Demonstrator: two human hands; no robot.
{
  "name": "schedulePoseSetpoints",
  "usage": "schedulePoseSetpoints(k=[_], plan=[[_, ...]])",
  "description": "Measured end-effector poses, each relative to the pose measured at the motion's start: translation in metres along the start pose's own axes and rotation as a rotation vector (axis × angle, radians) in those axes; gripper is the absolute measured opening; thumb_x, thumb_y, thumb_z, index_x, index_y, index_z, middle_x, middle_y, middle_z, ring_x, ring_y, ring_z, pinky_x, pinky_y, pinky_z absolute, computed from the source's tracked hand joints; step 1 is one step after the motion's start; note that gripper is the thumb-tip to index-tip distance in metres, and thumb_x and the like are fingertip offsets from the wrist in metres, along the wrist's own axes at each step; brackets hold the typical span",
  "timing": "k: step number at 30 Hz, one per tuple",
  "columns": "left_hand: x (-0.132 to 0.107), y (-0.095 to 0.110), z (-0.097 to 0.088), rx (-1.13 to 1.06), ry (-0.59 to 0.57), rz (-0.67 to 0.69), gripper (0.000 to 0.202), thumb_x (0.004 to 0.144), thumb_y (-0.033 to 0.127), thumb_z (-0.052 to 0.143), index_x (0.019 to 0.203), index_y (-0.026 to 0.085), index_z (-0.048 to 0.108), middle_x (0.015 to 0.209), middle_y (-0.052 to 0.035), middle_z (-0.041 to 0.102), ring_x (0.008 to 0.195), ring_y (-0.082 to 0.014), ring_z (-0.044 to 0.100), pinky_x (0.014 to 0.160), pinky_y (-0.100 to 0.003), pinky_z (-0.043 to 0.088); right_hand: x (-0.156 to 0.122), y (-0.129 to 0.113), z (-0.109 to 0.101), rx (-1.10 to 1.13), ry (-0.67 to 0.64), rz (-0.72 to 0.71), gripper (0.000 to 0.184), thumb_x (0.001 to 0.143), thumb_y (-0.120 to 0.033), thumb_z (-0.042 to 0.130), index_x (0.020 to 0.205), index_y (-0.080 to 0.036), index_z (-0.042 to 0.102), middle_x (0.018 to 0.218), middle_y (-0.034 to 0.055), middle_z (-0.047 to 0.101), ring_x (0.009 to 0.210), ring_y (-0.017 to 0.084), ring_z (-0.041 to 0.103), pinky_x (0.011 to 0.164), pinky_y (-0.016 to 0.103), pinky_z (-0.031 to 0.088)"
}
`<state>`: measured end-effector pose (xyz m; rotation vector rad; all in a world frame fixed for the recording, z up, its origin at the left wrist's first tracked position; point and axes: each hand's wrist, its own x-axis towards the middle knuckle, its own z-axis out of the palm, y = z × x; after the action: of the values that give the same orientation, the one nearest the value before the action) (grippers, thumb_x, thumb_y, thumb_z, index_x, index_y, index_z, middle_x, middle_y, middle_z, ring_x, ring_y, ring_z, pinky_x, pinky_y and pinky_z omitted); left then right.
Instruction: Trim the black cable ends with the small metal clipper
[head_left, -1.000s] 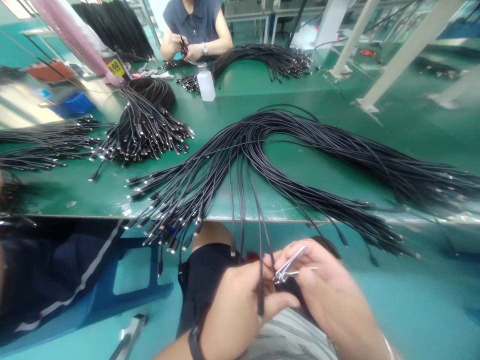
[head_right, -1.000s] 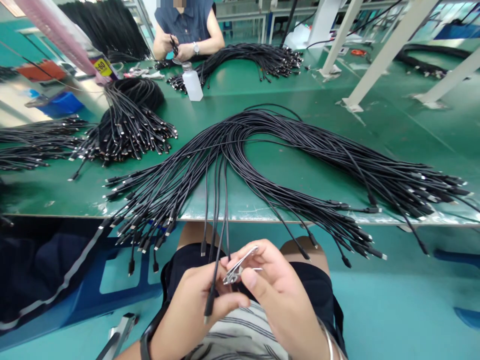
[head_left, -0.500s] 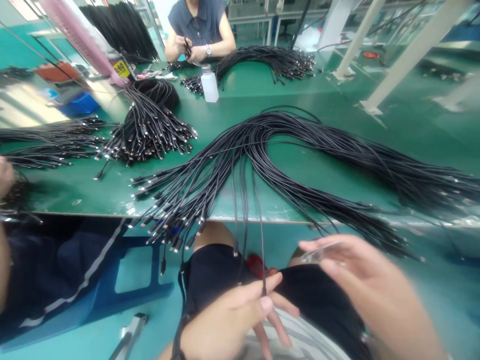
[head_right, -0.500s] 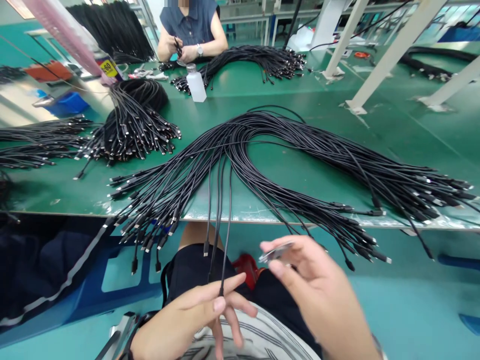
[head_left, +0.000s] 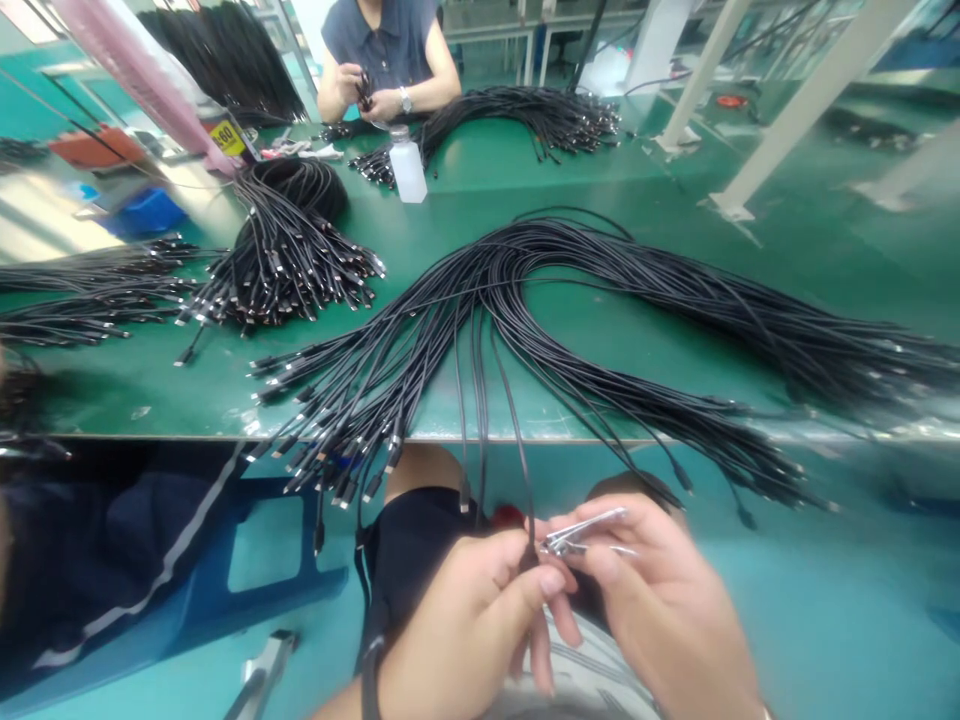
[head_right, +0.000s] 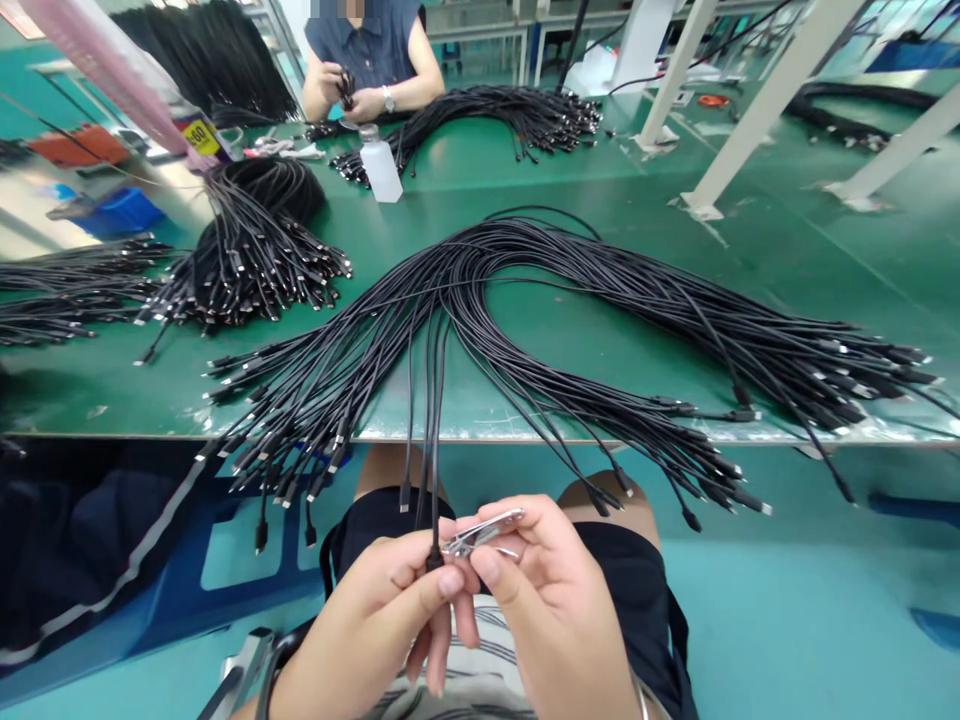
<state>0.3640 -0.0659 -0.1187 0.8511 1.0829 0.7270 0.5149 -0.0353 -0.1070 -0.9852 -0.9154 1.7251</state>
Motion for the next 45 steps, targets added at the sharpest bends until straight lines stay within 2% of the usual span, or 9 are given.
schedulePoseSetpoints(k=[9, 14, 19, 23, 27, 29, 32, 40, 45], plan=[[0.001, -0.004, 0.000, 0.015, 0.005, 0.005, 0.035, 0.096, 0.040, 0.051, 0.076, 0.014, 0.063, 0.061, -0.0011, 0.064, 0.043, -0.0072, 0.059, 0.039, -0.014, 0.037, 0.003, -0.002, 0.002, -0.085, 0.035, -0.008, 0.005, 0.085, -0.030, 0.073, 0.085, -0.027, 0.069, 0.074, -0.0042, 0.075, 0.051, 0.009, 0.069, 0.056, 0.015, 0.059], [0.002, -0.006, 0.002, -0.036, 0.004, 0.003, 0.026, 0.095, 0.037, 0.054, 0.085, 0.014, 0.060, 0.076, -0.0050, 0.072, 0.045, -0.0062, 0.060, 0.039, -0.013, 0.037, 0.001, 0.001, -0.003, -0.116, 0.108, 0.053, 0.013, 0.085, -0.034, 0.074, 0.083, -0.024, 0.065, 0.073, -0.0018, 0.075, 0.045, 0.010, 0.066, 0.051, 0.018, 0.058], [0.008, -0.009, 0.005, -0.232, 0.033, -0.025, 0.024, 0.091, 0.039, 0.061, 0.095, 0.019, 0.048, 0.086, -0.0060, 0.075, 0.047, -0.0093, 0.065, 0.037, -0.014, 0.040, -0.004, 0.004, -0.009, -0.067, 0.092, 0.026, 0.012, 0.087, -0.035, 0.072, 0.091, -0.025, 0.066, 0.085, 0.0029, 0.077, 0.070, 0.017, 0.074, 0.062, 0.022, 0.061], [0.011, -0.012, 0.005, -0.299, 0.200, -0.052, 0.041, 0.078, 0.039, 0.076, 0.076, 0.021, 0.038, 0.076, -0.0072, 0.075, 0.054, -0.0160, 0.070, 0.040, -0.017, 0.045, 0.000, 0.007, -0.012, -0.049, 0.121, -0.006, 0.014, 0.087, -0.035, 0.072, 0.094, -0.025, 0.066, 0.093, 0.0057, 0.077, 0.088, 0.022, 0.074, 0.075, 0.030, 0.061], [0.005, -0.006, 0.003, -0.244, 0.293, -0.036, 0.032, 0.074, 0.031, 0.078, 0.071, 0.017, 0.050, 0.083, -0.0127, 0.078, 0.063, -0.0180, 0.073, 0.047, -0.018, 0.048, 0.005, 0.009, -0.011, -0.090, 0.136, 0.094, 0.017, 0.086, -0.038, 0.072, 0.094, -0.024, 0.065, 0.095, 0.0062, 0.077, 0.089, 0.022, 0.073, 0.075, 0.030, 0.060], [0.001, -0.002, 0.003, -0.203, 0.259, -0.004, 0.021, 0.079, 0.030, 0.073, 0.077, 0.013, 0.061, 0.091, -0.0143, 0.078, 0.065, -0.0177, 0.073, 0.050, -0.019, 0.050, 0.006, 0.009, -0.009, -0.056, 0.093, 0.145, 0.019, 0.086, -0.039, 0.072, 0.093, -0.024, 0.064, 0.093, 0.0062, 0.077, 0.083, 0.021, 0.074, 0.071, 0.030, 0.060], [-0.002, 0.002, 0.003, -0.141, 0.206, 0.044, 0.021, 0.088, 0.031, 0.064, 0.087, 0.011, 0.071, 0.093, -0.0145, 0.077, 0.064, -0.0166, 0.072, 0.052, -0.021, 0.052, 0.007, 0.010, -0.007, 0.019, 0.049, 0.153, 0.020, 0.086, -0.039, 0.072, 0.095, -0.024, 0.062, 0.088, 0.0054, 0.076, 0.076, 0.020, 0.073, 0.067, 0.031, 0.059], [0.000, -0.005, 0.003, -0.107, 0.170, 0.082, 0.023, 0.092, 0.031, 0.059, 0.093, 0.013, 0.073, 0.096, -0.0131, 0.076, 0.066, -0.0167, 0.071, 0.055, -0.022, 0.054, 0.005, 0.012, -0.010, 0.064, 0.065, 0.166, 0.019, 0.087, -0.037, 0.071, 0.095, -0.023, 0.061, 0.088, 0.0063, 0.077, 0.077, 0.020, 0.072, 0.069, 0.032, 0.059], [0.000, -0.004, 0.004, -0.109, 0.165, 0.069, 0.024, 0.093, 0.031, 0.058, 0.093, 0.013, 0.073, 0.093, -0.0122, 0.076, 0.064, -0.0160, 0.070, 0.055, -0.022, 0.054, 0.004, 0.010, -0.011, -0.069, 0.131, 0.153, 0.021, 0.085, -0.040, 0.073, 0.090, -0.023, 0.062, 0.082, 0.0055, 0.076, 0.073, 0.020, 0.073, 0.066, 0.029, 0.059]])
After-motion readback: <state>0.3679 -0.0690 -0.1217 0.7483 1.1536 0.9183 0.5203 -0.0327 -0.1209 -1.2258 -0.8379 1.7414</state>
